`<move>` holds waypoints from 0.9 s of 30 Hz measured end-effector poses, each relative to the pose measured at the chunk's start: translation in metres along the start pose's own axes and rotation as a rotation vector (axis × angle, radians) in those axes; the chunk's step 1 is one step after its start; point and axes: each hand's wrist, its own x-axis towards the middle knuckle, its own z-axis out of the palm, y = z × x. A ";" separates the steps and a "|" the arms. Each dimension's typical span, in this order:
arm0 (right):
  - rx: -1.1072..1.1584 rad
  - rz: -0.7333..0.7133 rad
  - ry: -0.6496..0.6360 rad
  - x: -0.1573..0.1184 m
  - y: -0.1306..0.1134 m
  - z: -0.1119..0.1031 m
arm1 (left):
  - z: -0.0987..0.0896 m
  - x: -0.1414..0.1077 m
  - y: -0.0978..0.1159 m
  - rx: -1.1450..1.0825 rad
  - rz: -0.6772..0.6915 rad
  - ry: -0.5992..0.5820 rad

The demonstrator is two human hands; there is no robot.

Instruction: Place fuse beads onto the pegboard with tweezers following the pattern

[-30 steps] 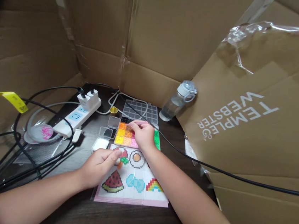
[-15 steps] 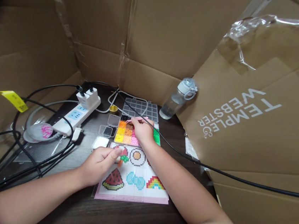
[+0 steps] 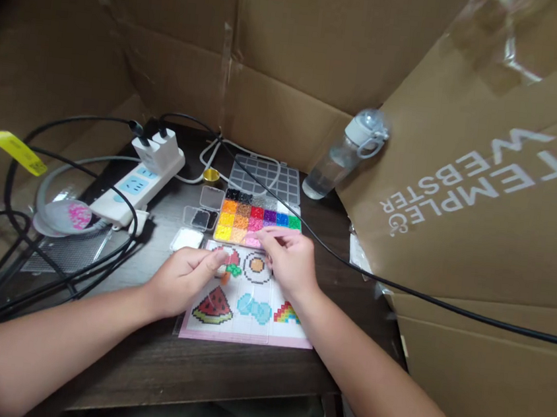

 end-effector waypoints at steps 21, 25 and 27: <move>-0.080 -0.178 -0.169 -0.042 0.013 -0.003 | 0.001 0.000 -0.003 -0.029 0.071 0.028; -0.087 -0.176 -0.170 -0.042 0.015 -0.003 | 0.001 0.000 -0.003 -0.025 0.069 0.028; -0.088 -0.176 -0.171 -0.042 0.016 -0.003 | 0.001 0.001 -0.003 -0.019 0.073 0.031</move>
